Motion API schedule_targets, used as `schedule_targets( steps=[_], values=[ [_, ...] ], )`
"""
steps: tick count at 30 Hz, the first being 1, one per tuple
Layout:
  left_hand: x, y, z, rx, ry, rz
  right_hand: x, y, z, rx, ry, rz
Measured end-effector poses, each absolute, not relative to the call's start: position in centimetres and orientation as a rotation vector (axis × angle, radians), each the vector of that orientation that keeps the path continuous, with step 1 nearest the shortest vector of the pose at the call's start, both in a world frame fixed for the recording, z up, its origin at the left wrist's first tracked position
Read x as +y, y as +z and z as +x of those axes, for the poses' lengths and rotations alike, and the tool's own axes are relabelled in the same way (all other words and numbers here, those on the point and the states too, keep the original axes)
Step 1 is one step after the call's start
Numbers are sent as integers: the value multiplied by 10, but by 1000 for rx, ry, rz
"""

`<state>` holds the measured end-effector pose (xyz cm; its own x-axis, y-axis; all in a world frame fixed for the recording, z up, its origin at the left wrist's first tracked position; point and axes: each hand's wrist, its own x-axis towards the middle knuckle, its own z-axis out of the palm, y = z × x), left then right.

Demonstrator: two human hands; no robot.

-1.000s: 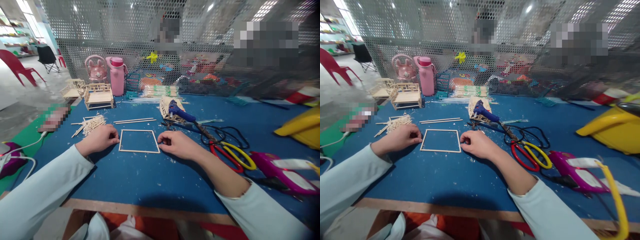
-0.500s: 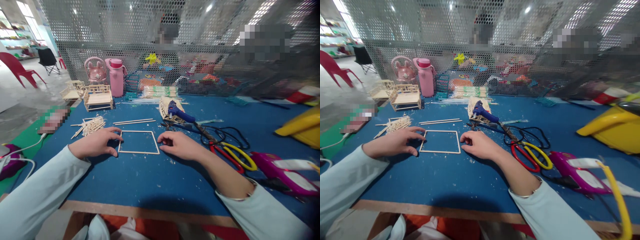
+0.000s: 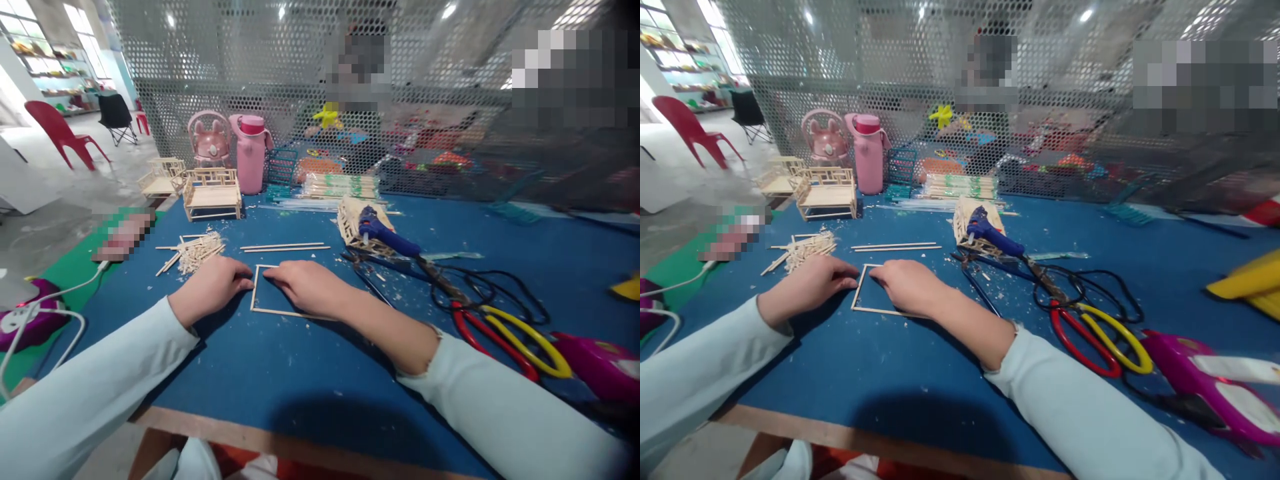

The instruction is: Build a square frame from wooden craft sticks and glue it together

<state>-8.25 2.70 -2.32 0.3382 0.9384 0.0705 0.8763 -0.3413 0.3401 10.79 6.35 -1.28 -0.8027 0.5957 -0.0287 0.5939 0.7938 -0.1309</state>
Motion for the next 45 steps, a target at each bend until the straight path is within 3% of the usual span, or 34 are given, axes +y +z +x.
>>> schedule_targets(
  steps=[40, 45],
  values=[
    [27, -25, -82, 1641, 399, 2371, 63, -12, 104, -3006, 248, -991],
    [18, -15, -92, 1472, 389, 2375, 70, -12, 110, -2910, 266, -912]
  ],
)
